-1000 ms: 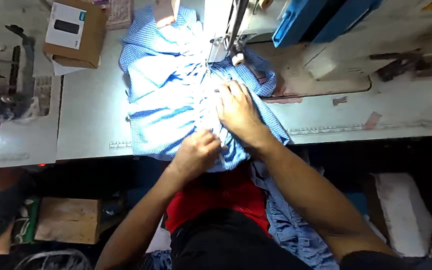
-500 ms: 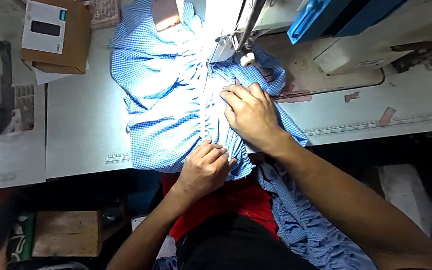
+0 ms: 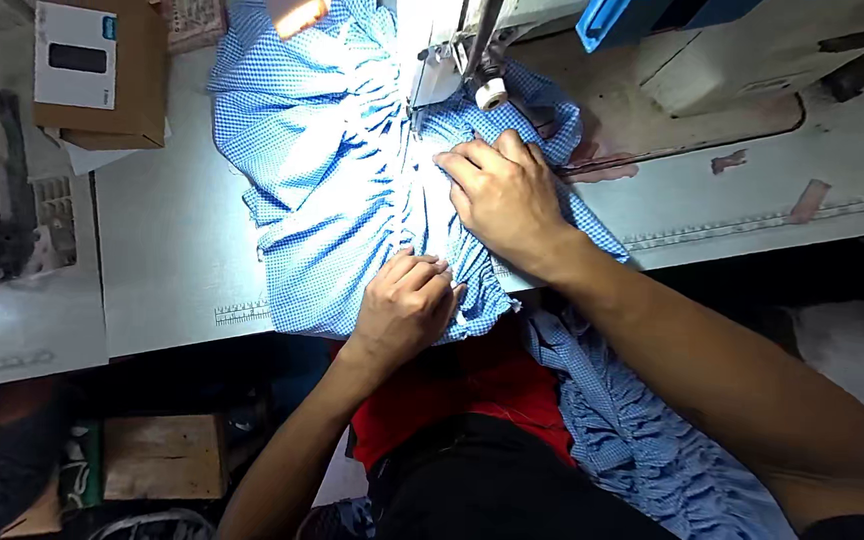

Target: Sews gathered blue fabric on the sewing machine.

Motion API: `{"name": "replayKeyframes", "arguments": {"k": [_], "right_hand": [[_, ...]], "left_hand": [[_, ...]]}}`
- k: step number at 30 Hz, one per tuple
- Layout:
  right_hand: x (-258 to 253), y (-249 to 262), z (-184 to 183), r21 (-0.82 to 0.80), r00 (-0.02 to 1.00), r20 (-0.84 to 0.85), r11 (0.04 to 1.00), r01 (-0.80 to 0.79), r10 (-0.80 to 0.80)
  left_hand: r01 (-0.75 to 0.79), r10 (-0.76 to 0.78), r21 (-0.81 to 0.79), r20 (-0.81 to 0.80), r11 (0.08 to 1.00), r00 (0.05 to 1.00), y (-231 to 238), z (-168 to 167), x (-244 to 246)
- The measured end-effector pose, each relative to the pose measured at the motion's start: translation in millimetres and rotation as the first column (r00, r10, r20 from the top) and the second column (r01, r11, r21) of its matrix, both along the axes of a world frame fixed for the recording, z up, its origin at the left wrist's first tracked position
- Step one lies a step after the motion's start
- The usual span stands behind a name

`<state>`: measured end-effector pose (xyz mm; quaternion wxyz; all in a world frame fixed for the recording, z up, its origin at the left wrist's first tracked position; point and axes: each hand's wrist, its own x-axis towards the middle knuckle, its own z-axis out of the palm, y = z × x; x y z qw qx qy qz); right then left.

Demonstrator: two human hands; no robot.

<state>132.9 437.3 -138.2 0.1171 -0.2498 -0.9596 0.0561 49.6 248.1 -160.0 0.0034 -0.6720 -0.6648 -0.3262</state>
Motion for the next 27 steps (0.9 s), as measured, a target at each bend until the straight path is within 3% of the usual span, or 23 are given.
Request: {"name": "replayKeyframes", "arguments": {"k": [9,12,18,27], "right_hand": [[-8.9,10.4,1.7,0.047,1.0,0.013,0.999,-0.002,0.001],[-5.6,13.8,1.8,-0.008,1.0,0.027,1.0,0.005,-0.004],[-0.8,18.0,1.4,-0.032,0.986,-0.099,0.99,-0.138,0.134],[4.7,9.9,4.7,-0.058,0.992,-0.044,0.991,-0.117,0.114]], "left_hand": [[0.043,-0.045,-0.058,-0.017,0.997,0.999,14.1,4.0,-20.8],[0.041,-0.042,-0.057,-0.015,0.998,0.999,17.9,5.2,-23.6],[0.061,-0.061,-0.076,0.006,0.995,0.998,23.8,8.2,-27.8],[0.077,-0.075,-0.109,0.028,0.991,0.997,29.3,10.1,-32.5]]}}
